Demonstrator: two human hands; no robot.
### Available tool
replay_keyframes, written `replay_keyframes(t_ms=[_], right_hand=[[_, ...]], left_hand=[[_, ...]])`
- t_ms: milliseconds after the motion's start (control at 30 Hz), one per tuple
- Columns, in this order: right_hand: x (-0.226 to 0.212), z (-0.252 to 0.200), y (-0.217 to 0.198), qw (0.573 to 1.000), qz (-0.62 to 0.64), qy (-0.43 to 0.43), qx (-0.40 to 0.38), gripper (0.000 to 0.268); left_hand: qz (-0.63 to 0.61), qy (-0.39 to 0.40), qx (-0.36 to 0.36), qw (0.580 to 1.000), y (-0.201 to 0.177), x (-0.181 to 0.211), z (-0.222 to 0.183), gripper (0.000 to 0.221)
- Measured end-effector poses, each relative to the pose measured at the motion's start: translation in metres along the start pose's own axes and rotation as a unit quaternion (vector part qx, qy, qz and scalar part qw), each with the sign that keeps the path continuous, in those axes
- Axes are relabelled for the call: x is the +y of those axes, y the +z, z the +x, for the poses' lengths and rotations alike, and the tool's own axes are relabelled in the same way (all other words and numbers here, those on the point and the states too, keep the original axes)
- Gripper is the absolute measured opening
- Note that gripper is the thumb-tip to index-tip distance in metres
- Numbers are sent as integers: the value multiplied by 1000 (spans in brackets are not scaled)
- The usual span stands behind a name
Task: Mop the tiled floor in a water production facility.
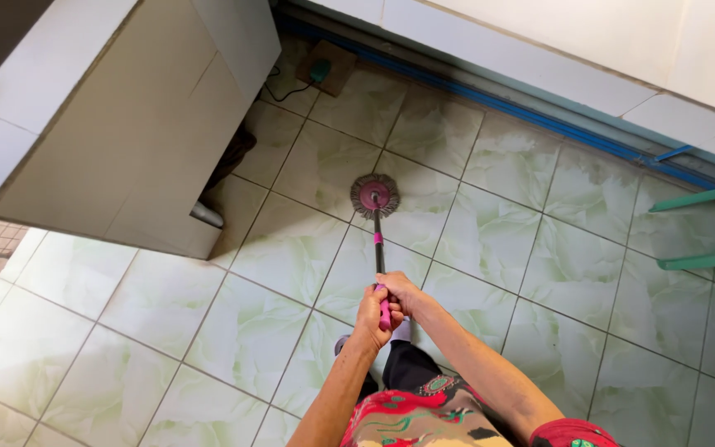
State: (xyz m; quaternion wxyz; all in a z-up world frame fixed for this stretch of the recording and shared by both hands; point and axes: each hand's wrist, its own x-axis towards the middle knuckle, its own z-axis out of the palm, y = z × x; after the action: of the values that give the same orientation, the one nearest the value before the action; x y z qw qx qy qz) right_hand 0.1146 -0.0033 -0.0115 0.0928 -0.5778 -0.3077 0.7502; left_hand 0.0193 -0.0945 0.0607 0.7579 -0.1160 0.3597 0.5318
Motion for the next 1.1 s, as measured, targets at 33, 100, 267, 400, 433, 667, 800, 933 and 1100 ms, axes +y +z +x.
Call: replay_keyframes(t_ms=[33,100,267,400,433,667,800,933,1100], right_hand=[[8,4,9,1000,0,1,-3,34],[20,14,21,999,46,-5,22,28],[22,33,33,998,-13,-13,61,20],[-15,36,21,993,-69,-10,98,17],[-30,38,17,993,-69,-10,100,17],[-118,141,-49,988,-111,-40,98,19],[-191,166,-90,989,-105,-37,95,16],[-269,197,-135,989,-107,-37,94,16],[-325,297,-200,982,-69,-114,135,14]], left_hand=[[0,1,3,1000,-3,1,-13,8],[16,10,46,999,-6,2,-33,21],[64,12,98,993,-12,1,-19,26],[107,-16,128,986,22,19,-3,29],[106,-17,126,986,30,25,8,29],[157,-8,130,979,121,83,95,41],[143,-5,128,981,170,99,166,48],[125,1,137,983,221,117,249,58],[111,20,127,985,259,145,362,71]])
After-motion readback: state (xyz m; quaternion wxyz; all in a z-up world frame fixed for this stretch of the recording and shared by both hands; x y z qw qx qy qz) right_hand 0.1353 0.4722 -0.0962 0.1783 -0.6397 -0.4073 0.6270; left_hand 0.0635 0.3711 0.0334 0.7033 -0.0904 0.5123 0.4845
